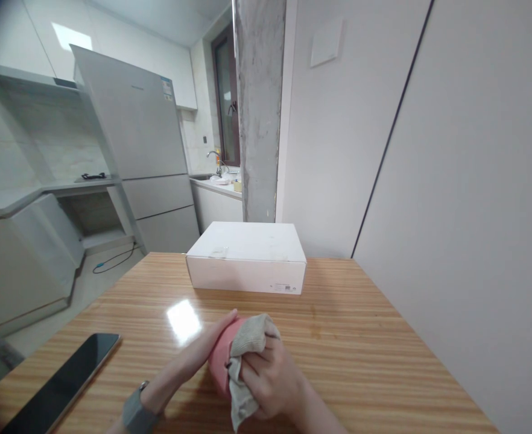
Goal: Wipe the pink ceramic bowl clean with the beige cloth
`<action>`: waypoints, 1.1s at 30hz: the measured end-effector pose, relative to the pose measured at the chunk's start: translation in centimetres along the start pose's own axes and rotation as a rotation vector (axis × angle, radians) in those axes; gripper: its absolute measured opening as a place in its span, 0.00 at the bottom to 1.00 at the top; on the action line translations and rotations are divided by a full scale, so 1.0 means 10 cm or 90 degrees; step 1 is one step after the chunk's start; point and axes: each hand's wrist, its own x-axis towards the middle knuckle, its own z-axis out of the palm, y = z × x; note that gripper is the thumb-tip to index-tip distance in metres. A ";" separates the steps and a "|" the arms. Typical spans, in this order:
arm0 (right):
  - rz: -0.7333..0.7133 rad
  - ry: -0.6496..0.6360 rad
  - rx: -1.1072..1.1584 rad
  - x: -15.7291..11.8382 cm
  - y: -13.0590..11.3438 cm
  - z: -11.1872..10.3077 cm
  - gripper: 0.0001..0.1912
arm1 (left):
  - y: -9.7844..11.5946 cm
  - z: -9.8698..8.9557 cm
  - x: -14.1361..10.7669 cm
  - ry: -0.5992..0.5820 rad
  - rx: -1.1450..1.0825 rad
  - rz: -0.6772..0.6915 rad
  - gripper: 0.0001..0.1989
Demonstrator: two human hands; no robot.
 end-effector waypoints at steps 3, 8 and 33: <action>0.001 0.014 0.012 0.00 0.05 -0.04 0.17 | 0.02 0.04 -0.01 0.011 0.031 0.014 0.23; 0.036 -0.006 -0.006 -0.02 0.11 -0.08 0.13 | -0.10 -0.01 0.10 0.093 0.064 0.088 0.21; -0.011 0.013 -0.042 -0.07 0.07 -0.02 0.13 | -0.05 0.08 0.06 0.056 -0.075 0.000 0.24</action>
